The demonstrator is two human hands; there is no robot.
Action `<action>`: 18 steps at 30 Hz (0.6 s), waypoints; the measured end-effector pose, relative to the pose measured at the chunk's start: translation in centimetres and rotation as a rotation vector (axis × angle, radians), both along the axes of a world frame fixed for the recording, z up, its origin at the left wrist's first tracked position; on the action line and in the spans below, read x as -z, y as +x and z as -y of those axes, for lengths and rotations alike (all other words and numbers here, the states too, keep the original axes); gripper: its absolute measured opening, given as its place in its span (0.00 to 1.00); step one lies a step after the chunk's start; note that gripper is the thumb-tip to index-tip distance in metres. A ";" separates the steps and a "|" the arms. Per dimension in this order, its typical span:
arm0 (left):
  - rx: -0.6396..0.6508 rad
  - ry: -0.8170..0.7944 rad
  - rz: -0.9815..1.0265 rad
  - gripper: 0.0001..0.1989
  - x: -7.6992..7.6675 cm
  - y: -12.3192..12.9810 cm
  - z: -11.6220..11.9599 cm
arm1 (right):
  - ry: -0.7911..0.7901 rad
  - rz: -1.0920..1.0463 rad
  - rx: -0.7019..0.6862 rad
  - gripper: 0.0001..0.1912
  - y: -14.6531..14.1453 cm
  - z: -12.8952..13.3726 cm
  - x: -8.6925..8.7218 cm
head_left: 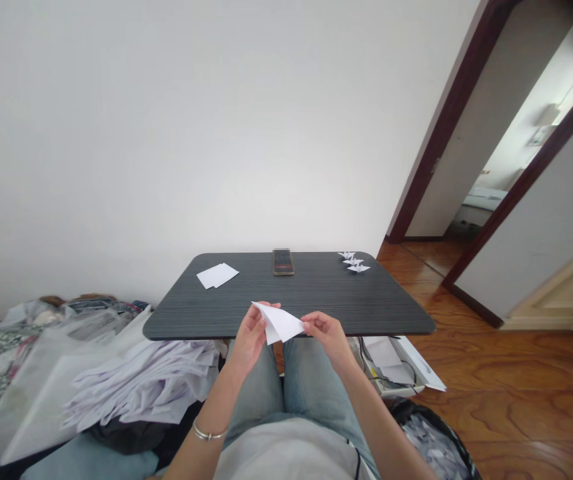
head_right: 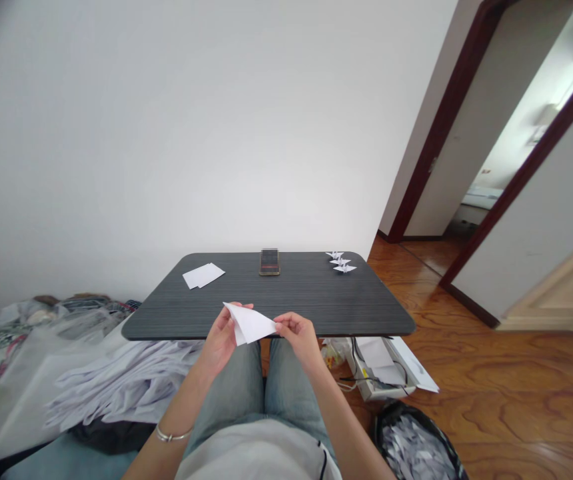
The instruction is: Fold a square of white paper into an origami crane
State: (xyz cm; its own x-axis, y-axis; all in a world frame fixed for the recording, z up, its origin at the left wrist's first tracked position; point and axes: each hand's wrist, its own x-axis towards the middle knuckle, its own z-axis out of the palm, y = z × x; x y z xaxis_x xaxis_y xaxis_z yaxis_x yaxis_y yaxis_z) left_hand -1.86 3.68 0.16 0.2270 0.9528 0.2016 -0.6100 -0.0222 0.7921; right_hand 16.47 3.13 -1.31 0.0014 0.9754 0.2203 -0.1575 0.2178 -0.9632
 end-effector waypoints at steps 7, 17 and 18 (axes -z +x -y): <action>0.015 -0.033 0.007 0.16 -0.1 0.0 0.0 | 0.128 0.197 -0.034 0.14 -0.1 0.7 -0.9; -0.049 -0.087 -0.111 0.19 -0.6 -0.1 -0.1 | 0.171 0.362 0.104 0.17 -0.4 1.4 -1.3; -0.057 -0.084 -0.126 0.19 -0.7 0.0 -0.1 | 0.167 0.353 0.106 0.18 -0.4 1.3 -1.2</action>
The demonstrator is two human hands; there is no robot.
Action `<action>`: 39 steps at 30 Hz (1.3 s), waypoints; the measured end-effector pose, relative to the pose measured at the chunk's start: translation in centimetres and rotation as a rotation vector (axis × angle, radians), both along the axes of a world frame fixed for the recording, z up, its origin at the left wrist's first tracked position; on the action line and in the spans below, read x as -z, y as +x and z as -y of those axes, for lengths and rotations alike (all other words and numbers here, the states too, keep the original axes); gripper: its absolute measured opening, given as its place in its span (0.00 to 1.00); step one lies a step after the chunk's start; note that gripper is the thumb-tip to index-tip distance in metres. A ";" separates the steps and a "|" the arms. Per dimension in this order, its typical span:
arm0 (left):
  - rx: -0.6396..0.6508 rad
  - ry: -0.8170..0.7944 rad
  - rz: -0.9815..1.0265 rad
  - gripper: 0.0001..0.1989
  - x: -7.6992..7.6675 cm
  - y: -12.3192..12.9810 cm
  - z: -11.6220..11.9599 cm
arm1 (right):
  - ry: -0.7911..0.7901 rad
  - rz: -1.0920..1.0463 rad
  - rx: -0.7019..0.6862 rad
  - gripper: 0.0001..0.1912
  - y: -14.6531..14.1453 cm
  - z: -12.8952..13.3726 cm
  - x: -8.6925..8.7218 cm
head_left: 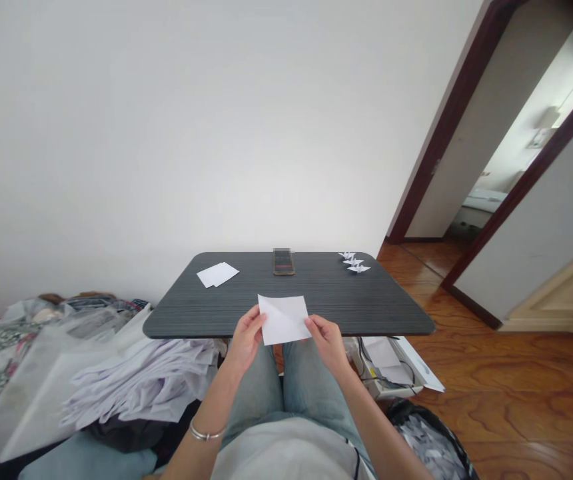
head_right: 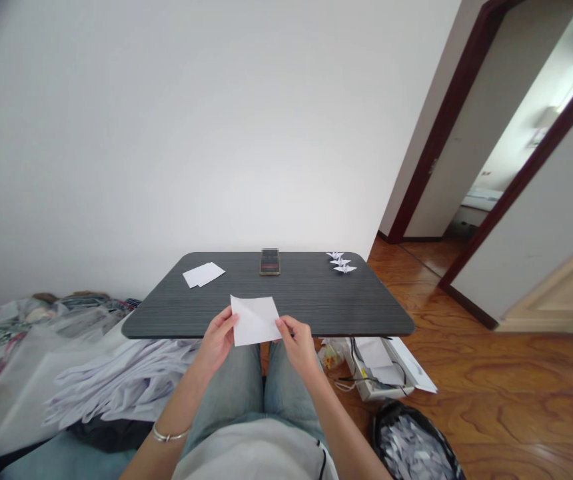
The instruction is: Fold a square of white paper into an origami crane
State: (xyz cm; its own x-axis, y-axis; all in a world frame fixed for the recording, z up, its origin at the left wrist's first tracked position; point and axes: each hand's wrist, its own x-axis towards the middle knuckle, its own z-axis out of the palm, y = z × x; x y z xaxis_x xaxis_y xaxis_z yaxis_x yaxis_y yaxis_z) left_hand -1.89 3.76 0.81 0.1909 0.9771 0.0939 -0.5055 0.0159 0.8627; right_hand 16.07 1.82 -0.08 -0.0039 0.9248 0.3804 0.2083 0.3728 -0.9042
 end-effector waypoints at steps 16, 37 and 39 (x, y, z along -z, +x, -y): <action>-0.108 0.131 -0.329 0.12 -0.3 -0.7 -0.3 | -0.292 -0.264 -0.047 0.13 -0.1 -0.7 0.4; -0.121 0.504 -0.553 0.07 -1.3 -1.8 0.6 | 0.024 -0.333 -0.225 0.08 -0.5 0.5 -0.7; -0.152 0.555 -0.577 0.07 -1.4 -1.8 0.7 | 0.051 -0.331 -0.204 0.07 -0.5 0.4 -0.4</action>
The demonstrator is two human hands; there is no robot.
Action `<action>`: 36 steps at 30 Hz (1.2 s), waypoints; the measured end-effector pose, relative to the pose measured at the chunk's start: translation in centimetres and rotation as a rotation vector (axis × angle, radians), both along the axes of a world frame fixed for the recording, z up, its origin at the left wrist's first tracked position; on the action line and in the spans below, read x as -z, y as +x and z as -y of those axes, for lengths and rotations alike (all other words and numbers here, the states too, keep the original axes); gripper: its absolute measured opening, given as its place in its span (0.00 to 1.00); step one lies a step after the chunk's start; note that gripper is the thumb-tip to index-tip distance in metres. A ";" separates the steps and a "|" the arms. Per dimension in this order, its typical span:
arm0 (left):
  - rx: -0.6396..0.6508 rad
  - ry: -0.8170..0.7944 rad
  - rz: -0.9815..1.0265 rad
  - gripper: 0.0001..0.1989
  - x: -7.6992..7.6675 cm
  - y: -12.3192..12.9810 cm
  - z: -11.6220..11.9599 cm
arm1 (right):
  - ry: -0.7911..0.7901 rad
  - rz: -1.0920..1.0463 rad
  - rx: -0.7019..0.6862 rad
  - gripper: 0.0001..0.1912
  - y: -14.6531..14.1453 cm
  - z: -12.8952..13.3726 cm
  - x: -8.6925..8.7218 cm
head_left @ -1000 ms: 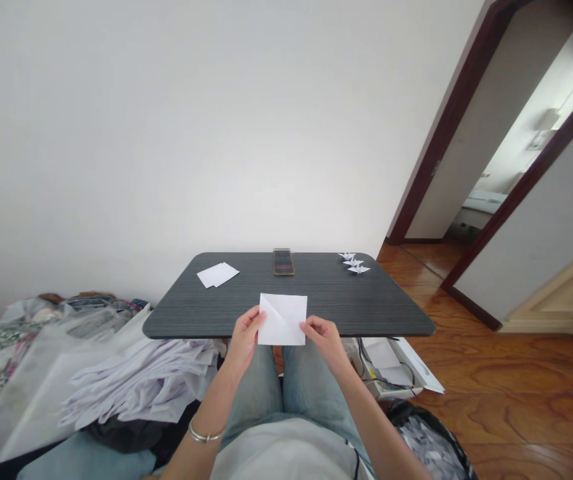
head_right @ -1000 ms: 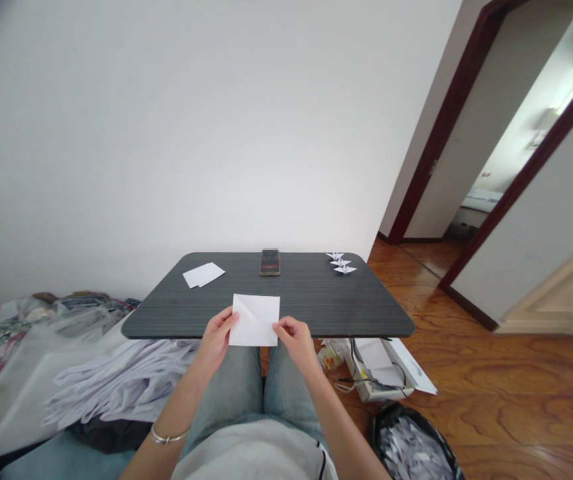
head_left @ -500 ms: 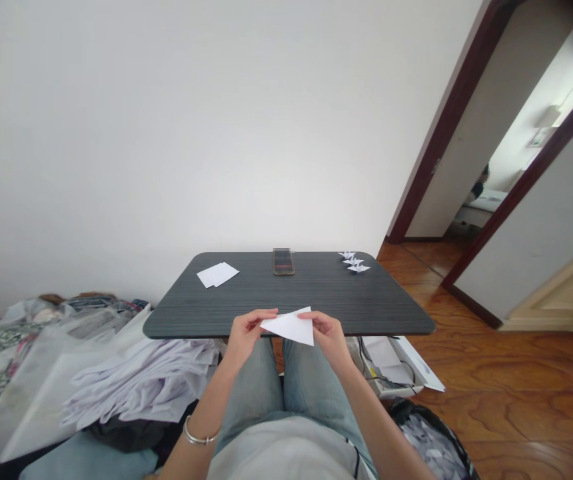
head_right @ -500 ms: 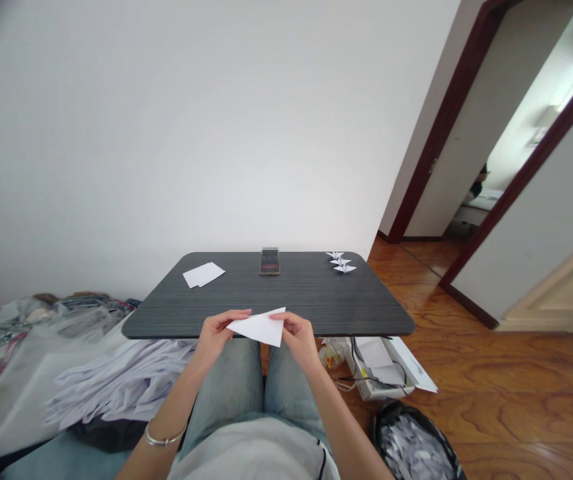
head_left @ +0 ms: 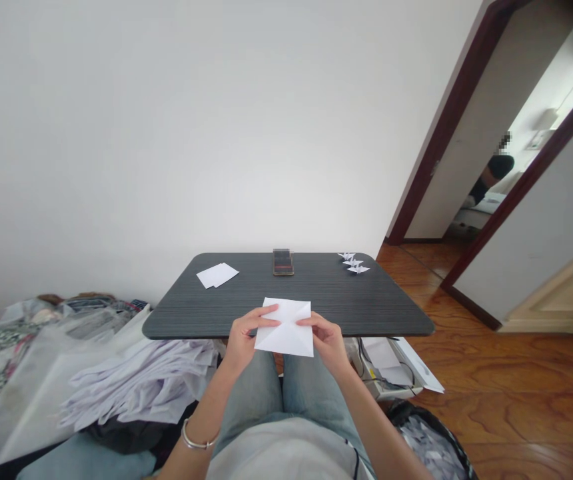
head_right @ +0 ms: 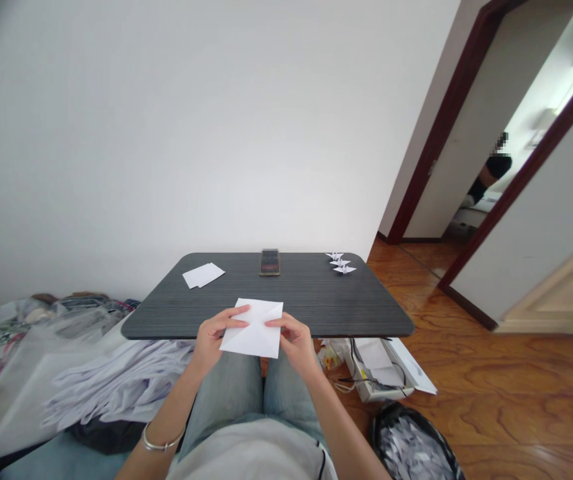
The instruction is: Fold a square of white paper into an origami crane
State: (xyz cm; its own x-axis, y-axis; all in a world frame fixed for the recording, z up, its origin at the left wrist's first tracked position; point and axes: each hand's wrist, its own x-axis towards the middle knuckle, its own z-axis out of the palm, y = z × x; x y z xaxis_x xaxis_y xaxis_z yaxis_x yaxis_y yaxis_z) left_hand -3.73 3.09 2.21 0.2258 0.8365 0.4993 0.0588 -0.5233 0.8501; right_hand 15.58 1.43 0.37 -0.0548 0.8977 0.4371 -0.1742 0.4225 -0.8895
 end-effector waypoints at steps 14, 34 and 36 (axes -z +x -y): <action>0.016 0.234 -0.174 0.12 -1.2 0.6 1.0 | 0.064 -0.002 0.076 0.06 -0.5 0.4 0.1; 0.067 0.287 -0.211 0.12 -0.8 0.5 0.8 | 0.106 -0.041 0.083 0.10 -0.9 0.6 0.1; 0.075 0.299 -0.209 0.12 -0.8 0.6 0.8 | 0.097 -0.018 0.087 0.09 -0.9 0.7 0.0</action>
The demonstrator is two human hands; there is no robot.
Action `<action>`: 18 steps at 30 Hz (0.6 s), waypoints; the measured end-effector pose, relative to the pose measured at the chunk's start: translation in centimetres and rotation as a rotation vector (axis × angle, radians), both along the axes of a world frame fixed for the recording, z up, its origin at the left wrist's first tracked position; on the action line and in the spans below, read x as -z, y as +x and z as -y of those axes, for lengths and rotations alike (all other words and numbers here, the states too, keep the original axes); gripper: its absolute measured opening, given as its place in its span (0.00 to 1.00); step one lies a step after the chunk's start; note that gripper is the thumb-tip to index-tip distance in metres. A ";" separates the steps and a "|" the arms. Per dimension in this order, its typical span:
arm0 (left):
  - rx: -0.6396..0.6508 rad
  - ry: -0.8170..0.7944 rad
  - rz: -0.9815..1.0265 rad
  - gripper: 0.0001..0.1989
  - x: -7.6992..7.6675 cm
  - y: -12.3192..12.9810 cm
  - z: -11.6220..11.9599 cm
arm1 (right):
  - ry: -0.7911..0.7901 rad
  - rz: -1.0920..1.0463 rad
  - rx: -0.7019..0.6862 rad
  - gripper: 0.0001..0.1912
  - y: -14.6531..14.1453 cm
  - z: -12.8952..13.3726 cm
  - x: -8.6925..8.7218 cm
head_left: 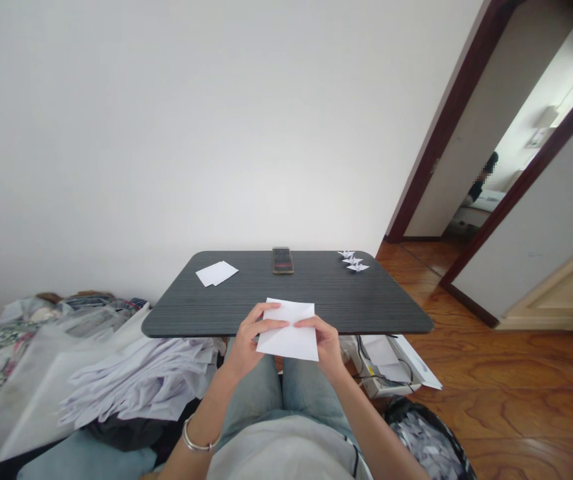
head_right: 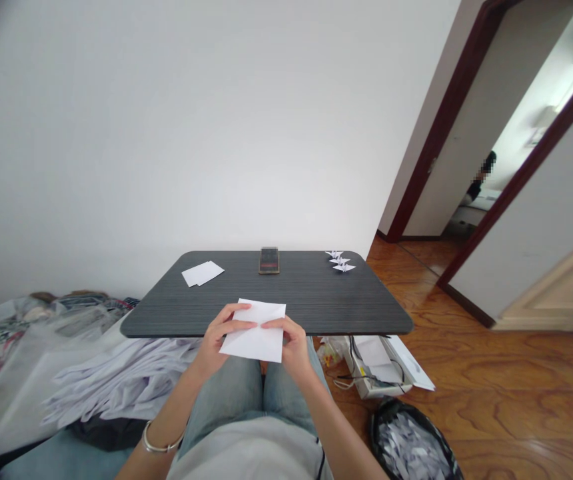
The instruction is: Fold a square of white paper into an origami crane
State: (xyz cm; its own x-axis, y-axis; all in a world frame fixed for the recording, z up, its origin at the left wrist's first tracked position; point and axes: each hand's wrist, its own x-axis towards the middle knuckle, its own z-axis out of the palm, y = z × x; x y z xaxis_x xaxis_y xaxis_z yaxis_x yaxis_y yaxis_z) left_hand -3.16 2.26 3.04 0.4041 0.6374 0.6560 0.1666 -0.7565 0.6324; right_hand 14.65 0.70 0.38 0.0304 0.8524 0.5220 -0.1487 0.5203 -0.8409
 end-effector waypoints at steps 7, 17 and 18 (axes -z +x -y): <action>-0.058 0.084 -0.071 0.12 -0.1 -0.2 0.1 | 0.027 0.038 0.063 0.04 -0.2 0.3 -0.4; -0.130 0.025 0.119 0.04 0.5 -0.1 0.1 | 0.055 0.038 0.106 0.03 -0.1 0.4 -0.4; -0.132 0.036 0.118 0.03 0.5 -0.1 0.2 | 0.069 0.044 0.116 0.02 -0.1 0.4 -0.4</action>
